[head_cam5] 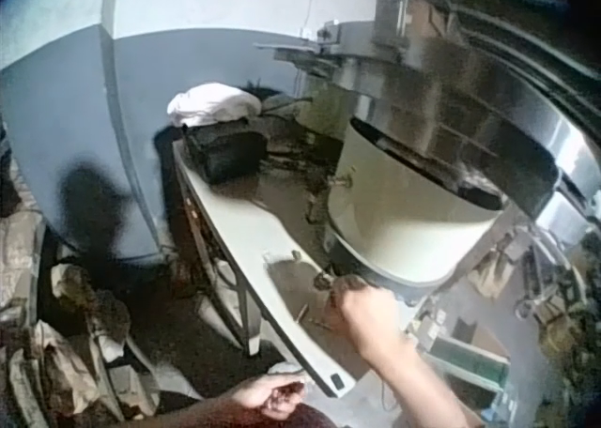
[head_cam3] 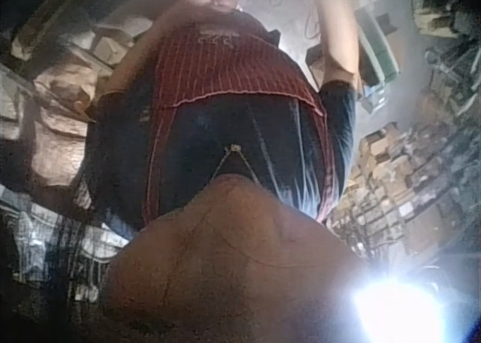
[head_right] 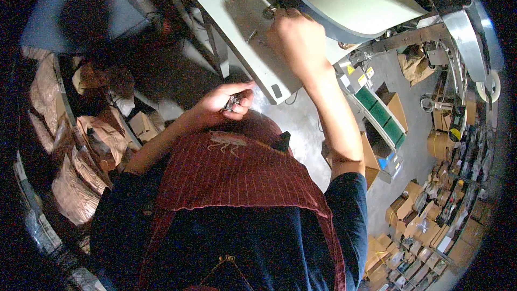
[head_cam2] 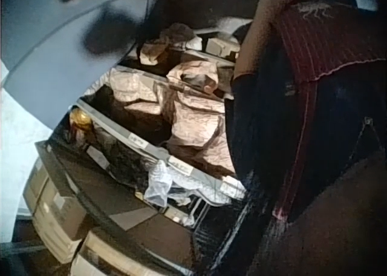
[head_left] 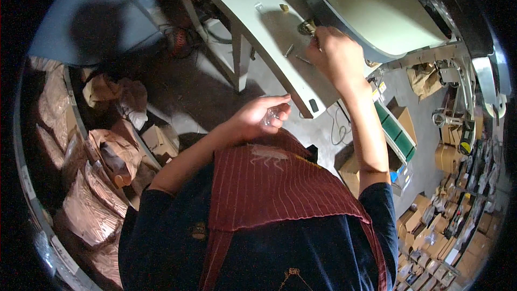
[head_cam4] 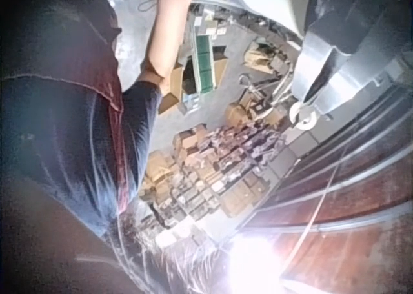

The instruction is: The person gathers small metal screws from a workbench and places them into a clear plastic bag. They then walk to a different area, use scissors to cut the bag, and place the bag into a cardboard box.

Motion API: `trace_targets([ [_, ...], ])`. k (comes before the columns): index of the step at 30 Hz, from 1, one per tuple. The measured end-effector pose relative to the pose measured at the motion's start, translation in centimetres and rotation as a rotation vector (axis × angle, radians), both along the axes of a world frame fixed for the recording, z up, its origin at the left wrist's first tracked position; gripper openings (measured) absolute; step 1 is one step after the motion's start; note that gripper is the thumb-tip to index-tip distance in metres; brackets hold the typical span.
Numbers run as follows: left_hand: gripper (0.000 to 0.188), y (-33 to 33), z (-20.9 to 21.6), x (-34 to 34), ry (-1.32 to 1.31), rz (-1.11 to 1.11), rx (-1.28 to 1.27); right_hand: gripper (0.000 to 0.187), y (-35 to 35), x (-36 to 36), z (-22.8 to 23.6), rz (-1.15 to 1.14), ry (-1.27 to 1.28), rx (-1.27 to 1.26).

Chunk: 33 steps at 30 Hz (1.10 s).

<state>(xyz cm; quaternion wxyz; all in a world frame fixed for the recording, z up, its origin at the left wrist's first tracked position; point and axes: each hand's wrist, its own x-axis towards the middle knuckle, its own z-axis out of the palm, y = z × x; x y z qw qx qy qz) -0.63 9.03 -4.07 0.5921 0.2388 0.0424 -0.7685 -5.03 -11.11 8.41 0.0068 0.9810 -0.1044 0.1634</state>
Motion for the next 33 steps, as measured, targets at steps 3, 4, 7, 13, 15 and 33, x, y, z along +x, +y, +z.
trace_targets([
  [3,0.028,0.3,0.9,0.1,-0.020,0.043,-0.021,0.016,2.4,-3.1,1.7,0.140,-0.163,0.349],
  [4,0.029,0.3,1.0,0.1,-0.029,0.035,-0.023,0.017,3.2,-4.3,2.1,0.167,-0.134,0.503],
  [7,0.039,0.4,2.1,-0.4,-0.142,0.065,-0.039,0.019,5.0,-6.0,1.9,0.345,-0.041,0.469],
  [13,0.036,-0.3,1.3,0.1,0.006,-0.109,-0.069,0.016,1.4,-6.1,0.9,0.010,-0.141,0.278],
  [15,0.039,-0.5,1.7,0.0,0.006,-0.123,-0.061,0.017,0.2,-5.5,0.0,-0.028,-0.121,0.153],
  [33,0.032,0.2,-1.2,-0.2,0.054,-0.009,0.013,0.026,1.6,-2.1,-2.1,0.080,0.144,-0.228],
])
